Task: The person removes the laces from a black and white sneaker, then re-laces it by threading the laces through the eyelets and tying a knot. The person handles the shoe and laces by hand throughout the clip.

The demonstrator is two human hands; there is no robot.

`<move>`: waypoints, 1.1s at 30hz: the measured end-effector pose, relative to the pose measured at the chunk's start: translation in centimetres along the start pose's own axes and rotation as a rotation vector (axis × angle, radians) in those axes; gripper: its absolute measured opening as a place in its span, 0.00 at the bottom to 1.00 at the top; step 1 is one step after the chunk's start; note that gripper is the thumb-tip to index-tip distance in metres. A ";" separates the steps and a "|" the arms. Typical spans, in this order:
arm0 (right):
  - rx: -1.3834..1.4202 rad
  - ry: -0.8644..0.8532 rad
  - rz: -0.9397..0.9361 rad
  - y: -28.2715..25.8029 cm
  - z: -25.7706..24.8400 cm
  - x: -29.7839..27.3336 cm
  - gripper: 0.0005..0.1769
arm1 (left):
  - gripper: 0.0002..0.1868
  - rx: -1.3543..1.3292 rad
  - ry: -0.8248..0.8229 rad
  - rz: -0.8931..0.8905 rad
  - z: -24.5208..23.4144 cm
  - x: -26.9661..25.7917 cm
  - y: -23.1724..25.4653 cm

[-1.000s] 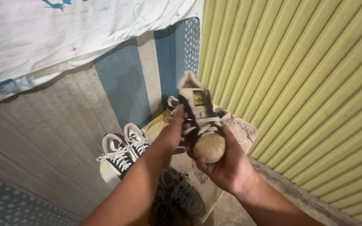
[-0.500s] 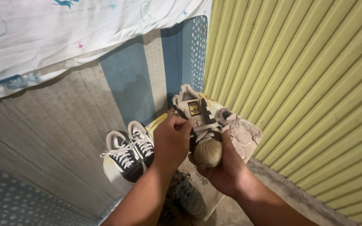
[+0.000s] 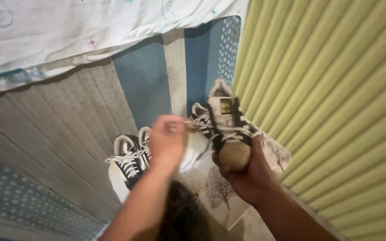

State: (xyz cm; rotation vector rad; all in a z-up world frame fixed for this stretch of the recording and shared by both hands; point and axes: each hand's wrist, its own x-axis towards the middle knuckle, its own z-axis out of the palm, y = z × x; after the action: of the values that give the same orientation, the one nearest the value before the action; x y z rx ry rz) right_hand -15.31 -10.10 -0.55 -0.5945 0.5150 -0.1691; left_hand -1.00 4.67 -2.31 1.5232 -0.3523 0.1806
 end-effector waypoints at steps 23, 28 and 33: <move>-0.013 -0.701 0.070 -10.4 -8.0 4.0 0.46 | 0.12 0.586 -0.300 -0.387 7.8 -0.9 7.3; -0.064 -0.584 0.078 -11.0 -8.1 3.5 0.49 | 0.12 1.099 0.029 -0.247 4.3 -0.1 5.8; -0.070 -0.677 0.061 -10.7 -8.1 3.3 0.49 | 0.22 0.658 -0.101 -0.246 8.2 -1.0 4.2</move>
State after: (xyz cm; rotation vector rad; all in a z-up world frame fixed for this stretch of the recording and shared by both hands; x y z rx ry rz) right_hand -16.67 -23.86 -1.51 -0.6611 -0.1177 0.1110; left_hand -4.27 -3.14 1.40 2.2154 -0.1854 0.0213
